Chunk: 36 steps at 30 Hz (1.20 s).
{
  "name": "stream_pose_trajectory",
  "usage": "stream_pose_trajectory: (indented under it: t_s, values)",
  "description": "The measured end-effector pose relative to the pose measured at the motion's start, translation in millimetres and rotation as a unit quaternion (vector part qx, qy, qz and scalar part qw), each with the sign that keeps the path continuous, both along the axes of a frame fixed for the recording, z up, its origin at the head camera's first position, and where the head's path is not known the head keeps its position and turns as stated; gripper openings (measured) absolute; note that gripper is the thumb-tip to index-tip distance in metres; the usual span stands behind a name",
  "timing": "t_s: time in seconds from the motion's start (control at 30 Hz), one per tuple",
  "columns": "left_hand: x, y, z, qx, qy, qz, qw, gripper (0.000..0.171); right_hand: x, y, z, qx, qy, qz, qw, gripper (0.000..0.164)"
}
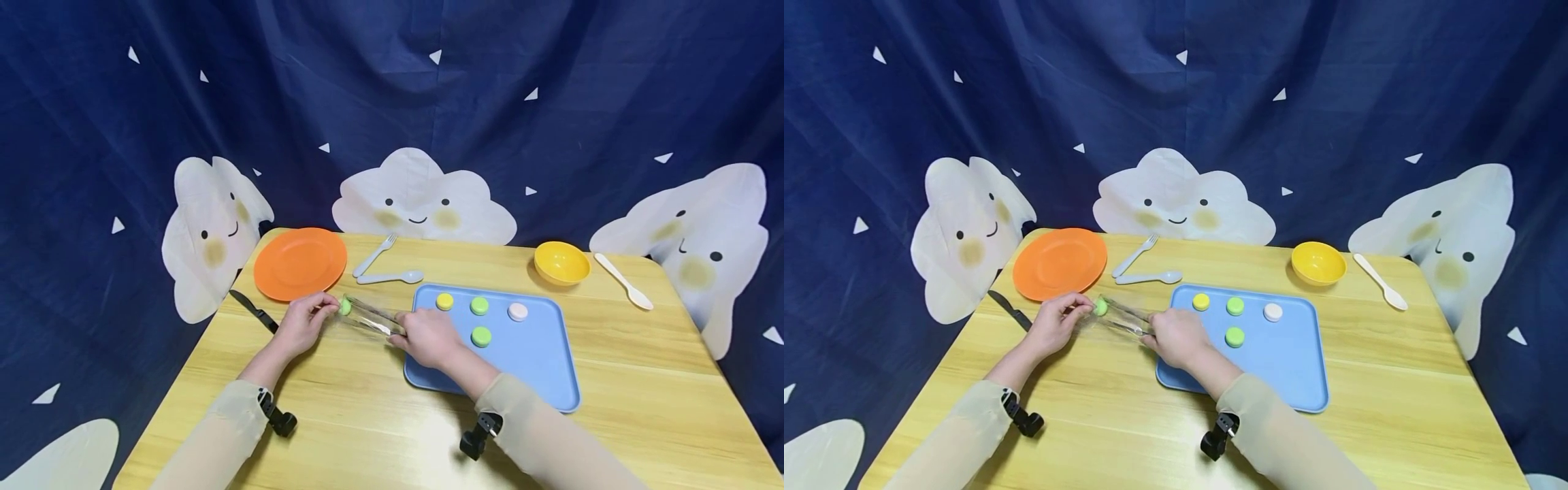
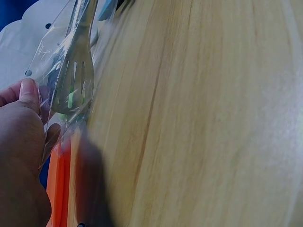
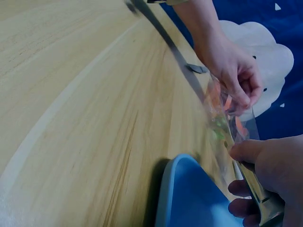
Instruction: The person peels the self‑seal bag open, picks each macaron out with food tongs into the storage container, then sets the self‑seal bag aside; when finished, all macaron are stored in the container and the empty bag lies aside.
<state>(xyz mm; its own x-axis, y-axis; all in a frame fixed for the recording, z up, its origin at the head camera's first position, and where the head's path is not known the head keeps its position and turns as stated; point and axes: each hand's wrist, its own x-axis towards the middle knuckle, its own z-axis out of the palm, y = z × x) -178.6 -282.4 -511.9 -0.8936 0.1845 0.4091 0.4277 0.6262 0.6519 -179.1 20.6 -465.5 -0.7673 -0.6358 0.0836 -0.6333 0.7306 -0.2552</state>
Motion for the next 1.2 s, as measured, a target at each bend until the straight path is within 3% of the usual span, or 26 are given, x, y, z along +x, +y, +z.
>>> stream_pose_trajectory:
  t_s: [0.13,0.37,0.57,0.77,0.93,1.07,1.2]
  values:
    - [0.5,0,1.3,0.002,0.0,0.002,1.0,0.007,1.1,-2,-0.1,0.0,0.012,-0.003,1.0,0.032]
    - [0.4,-2,1.9,-0.007,-0.002,0.006,1.0,0.007,1.4,6,1.7,-0.014,-0.003,0.018,1.0,0.035]
    - [0.4,-5,2.6,-0.007,-0.015,0.016,0.9997,0.007,3.8,27,5.9,-0.025,-0.001,0.048,0.999,0.034]
    - [0.2,-7,2.4,-0.013,-0.022,0.017,0.9995,0.005,5.6,52,7.6,-0.037,-0.012,0.052,0.998,0.032]
    - [-0.9,-7,1.7,-0.013,-0.031,0.021,0.9992,0.004,8.2,76,12.7,-0.056,-0.037,0.048,0.997,0.017]
    - [-1.7,-7,1.1,-0.016,-0.032,0.024,0.9991,0.005,8.7,89,15.3,-0.045,-0.035,0.049,0.997,0.026]
    - [-1.9,-5,-1.0,-0.017,-0.029,0.023,0.9992,0.006,8.3,86,9.1,-0.024,-0.02,0.05,0.998,0.022]
